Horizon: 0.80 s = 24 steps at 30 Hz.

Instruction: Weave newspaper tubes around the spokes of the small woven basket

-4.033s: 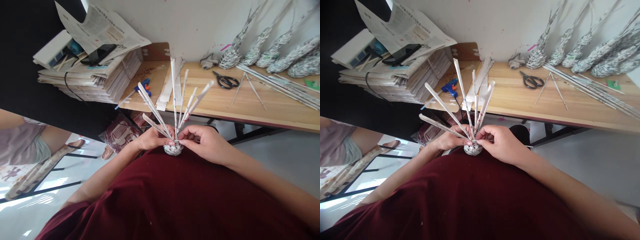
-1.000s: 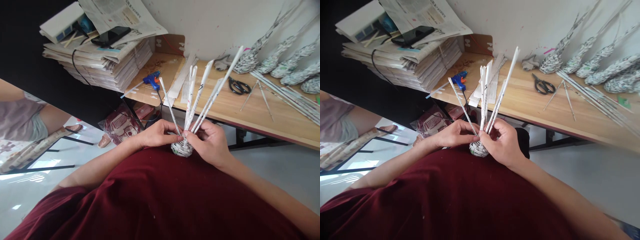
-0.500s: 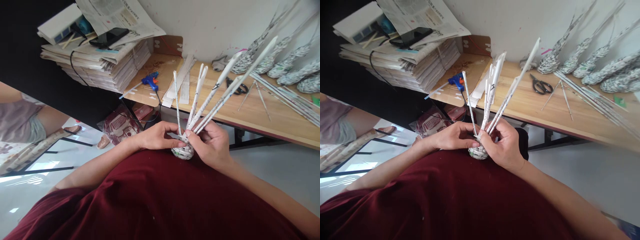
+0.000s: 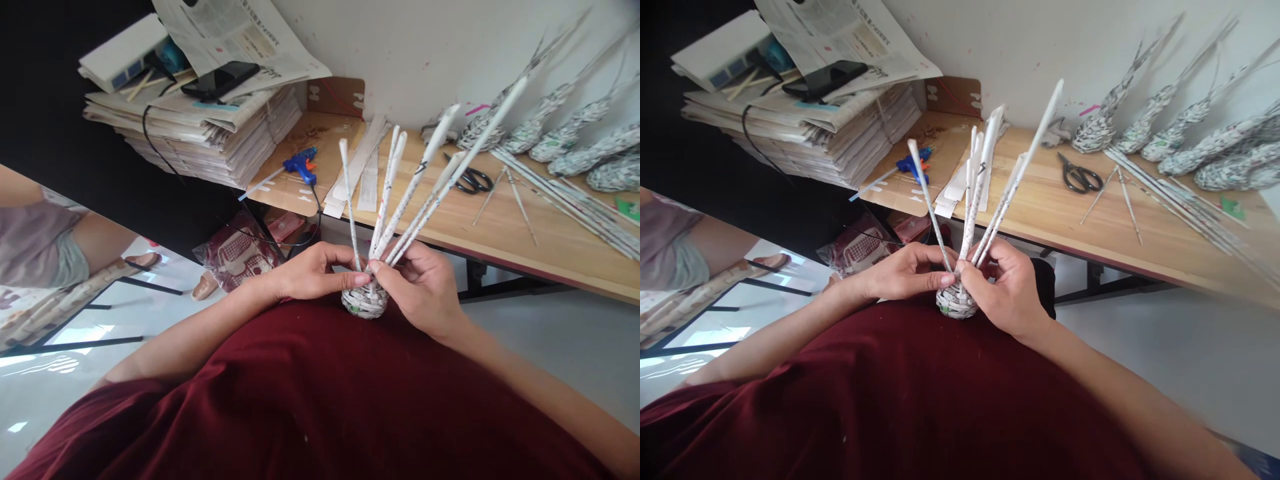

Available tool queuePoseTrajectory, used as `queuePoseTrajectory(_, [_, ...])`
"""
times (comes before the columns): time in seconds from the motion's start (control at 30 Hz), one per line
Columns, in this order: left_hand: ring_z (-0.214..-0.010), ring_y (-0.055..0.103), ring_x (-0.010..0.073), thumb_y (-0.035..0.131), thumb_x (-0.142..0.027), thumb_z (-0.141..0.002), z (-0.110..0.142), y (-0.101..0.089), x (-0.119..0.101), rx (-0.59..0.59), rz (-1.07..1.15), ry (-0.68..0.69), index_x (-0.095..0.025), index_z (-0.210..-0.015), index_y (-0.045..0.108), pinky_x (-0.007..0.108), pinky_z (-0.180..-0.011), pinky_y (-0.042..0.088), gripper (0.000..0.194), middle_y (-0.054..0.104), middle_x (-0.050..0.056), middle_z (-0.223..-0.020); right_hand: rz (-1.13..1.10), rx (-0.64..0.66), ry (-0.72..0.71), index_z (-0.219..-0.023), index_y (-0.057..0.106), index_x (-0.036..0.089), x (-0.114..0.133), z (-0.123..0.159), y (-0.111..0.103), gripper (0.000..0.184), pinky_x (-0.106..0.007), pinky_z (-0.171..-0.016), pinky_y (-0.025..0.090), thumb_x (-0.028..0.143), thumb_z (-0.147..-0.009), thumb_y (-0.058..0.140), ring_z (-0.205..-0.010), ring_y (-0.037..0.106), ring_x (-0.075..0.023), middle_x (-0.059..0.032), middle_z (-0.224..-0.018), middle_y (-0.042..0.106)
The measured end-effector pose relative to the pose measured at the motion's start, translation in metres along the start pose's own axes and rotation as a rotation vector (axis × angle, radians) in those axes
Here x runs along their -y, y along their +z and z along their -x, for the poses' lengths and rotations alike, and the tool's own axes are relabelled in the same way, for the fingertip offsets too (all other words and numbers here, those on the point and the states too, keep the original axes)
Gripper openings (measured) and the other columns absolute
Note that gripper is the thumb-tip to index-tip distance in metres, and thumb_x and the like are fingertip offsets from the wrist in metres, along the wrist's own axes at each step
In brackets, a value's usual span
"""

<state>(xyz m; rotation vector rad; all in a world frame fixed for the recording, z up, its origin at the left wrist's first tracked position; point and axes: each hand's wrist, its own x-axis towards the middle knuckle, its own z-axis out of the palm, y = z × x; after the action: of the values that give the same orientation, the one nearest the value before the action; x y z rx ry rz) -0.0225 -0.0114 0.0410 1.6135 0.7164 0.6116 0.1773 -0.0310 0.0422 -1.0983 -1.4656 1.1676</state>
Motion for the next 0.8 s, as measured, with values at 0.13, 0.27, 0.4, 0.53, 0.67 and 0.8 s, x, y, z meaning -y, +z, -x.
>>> queuePoseTrajectory(0.13, [-0.085,0.061,0.0169,0.064,-0.035,-0.092,0.0009,0.0026,-0.001,-0.001,0.123,-0.093,-0.012,-0.095,0.072,0.029,-0.081,0.048,0.025,0.069,0.006,-0.093,-0.001,0.007,0.003,-0.077,0.062,0.02,0.003,-0.0001,-0.0005,0.009,-0.027,-0.054,0.048,0.021,-0.079,0.071,-0.06,0.056,-0.0133,0.0003,-0.071,0.062])
queuePoseTrajectory(0.27, [-0.081,0.063,0.0159,0.066,-0.031,-0.089,0.0005,0.0046,-0.0035,-0.032,0.224,-0.159,-0.013,-0.094,0.073,0.028,-0.078,0.048,0.02,0.071,0.005,-0.089,-0.009,-0.004,-0.02,-0.076,0.062,0.02,0.0044,0.0,-0.0003,0.01,-0.026,-0.055,0.048,0.02,-0.08,0.071,-0.061,0.055,-0.0126,0.001,-0.07,0.061])
queuePoseTrajectory(0.4, [-0.085,0.066,0.0164,0.07,-0.027,-0.086,-0.0005,0.0074,-0.0051,-0.052,0.218,-0.145,-0.013,-0.1,0.072,0.027,-0.081,0.051,0.02,0.072,0.005,-0.093,-0.023,-0.021,-0.022,-0.077,0.062,0.02,0.0058,-0.0003,-0.0011,0.009,-0.024,-0.052,0.047,0.02,-0.081,0.07,-0.058,0.053,-0.0112,0.002,-0.069,0.061])
queuePoseTrajectory(0.53, [-0.092,0.068,0.0186,0.074,-0.027,-0.084,-0.0018,0.0097,-0.0017,-0.048,0.175,-0.081,-0.013,-0.104,0.07,0.029,-0.084,0.053,0.025,0.073,0.006,-0.097,-0.014,-0.023,-0.024,-0.077,0.062,0.02,0.0053,-0.0004,-0.0015,0.009,-0.024,-0.052,0.047,0.019,-0.081,0.07,-0.058,0.054,-0.0111,0.0024,-0.068,0.061])
queuePoseTrajectory(0.67, [-0.096,0.067,0.0192,0.073,-0.027,-0.085,-0.0026,0.0079,0.0007,-0.044,0.035,-0.019,-0.013,-0.106,0.068,0.028,-0.085,0.054,0.026,0.072,0.008,-0.103,-0.019,-0.051,-0.045,-0.076,0.06,0.02,0.0024,-0.0002,0.0008,0.01,-0.024,-0.054,0.047,0.017,-0.081,0.069,-0.06,0.053,-0.0109,0.0029,-0.069,0.06])
queuePoseTrajectory(0.8, [-0.091,0.067,0.0179,0.073,-0.027,-0.085,-0.0022,0.0055,0.0015,-0.034,-0.061,0.014,-0.012,-0.106,0.068,0.026,-0.08,0.054,0.026,0.072,0.007,-0.099,-0.019,-0.075,-0.047,-0.075,0.061,0.02,-0.0016,0.001,0.0042,0.01,-0.024,-0.056,0.047,0.017,-0.08,0.069,-0.062,0.054,-0.0114,0.0025,-0.07,0.06])
